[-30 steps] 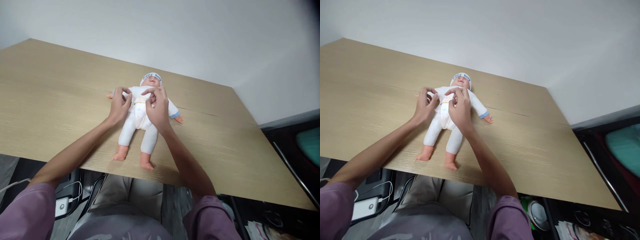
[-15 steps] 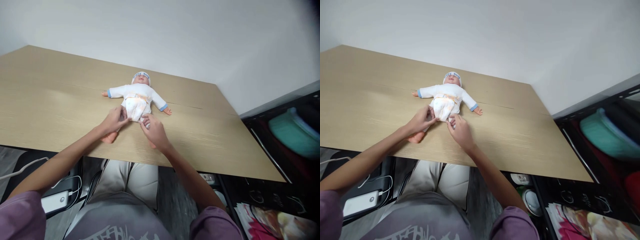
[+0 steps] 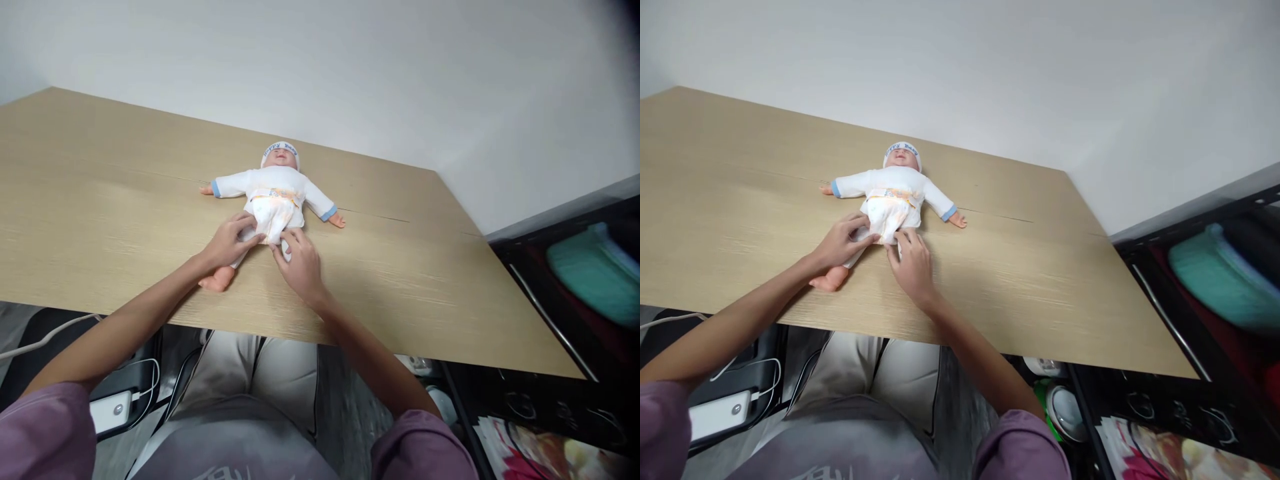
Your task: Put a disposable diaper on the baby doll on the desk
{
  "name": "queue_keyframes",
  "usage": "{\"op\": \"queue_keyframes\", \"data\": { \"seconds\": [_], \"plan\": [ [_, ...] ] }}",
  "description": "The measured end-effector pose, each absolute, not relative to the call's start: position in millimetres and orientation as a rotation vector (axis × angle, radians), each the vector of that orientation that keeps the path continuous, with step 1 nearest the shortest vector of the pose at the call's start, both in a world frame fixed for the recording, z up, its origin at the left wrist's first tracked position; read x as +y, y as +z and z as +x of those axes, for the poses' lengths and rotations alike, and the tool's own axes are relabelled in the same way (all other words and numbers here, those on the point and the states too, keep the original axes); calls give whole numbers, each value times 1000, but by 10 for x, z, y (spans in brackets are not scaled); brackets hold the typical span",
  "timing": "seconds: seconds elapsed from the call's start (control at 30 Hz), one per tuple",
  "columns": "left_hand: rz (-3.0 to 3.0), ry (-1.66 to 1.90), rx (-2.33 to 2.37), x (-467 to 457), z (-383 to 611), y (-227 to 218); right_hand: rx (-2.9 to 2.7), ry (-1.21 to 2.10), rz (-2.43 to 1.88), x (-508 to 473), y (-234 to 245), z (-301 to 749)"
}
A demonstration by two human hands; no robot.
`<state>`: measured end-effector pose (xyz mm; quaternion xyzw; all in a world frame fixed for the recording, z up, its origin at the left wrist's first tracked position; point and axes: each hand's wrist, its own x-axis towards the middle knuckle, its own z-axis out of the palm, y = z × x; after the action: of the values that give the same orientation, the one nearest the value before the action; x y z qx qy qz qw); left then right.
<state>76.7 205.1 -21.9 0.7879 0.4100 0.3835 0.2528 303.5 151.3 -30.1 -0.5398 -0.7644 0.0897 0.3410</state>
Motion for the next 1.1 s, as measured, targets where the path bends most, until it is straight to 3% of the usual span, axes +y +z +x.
{"op": "queue_keyframes", "data": {
  "seconds": [0.3,0.53,0.77,1.1],
  "plan": [
    [2167,979,1160,2030,750,-251,-1938,329,-1430,1528,-360,3066],
    [1714,1145,1125,2089,769,-377,-1583,584,-1398,1565,-313,3119],
    [1608,1183,1247,2062,767,-421,-1610,480,-1418,1567,-292,3171],
    [1553,973,1133,2004,793,-210,-1763,430,-1411,1610,-313,3162]
  ]
}}
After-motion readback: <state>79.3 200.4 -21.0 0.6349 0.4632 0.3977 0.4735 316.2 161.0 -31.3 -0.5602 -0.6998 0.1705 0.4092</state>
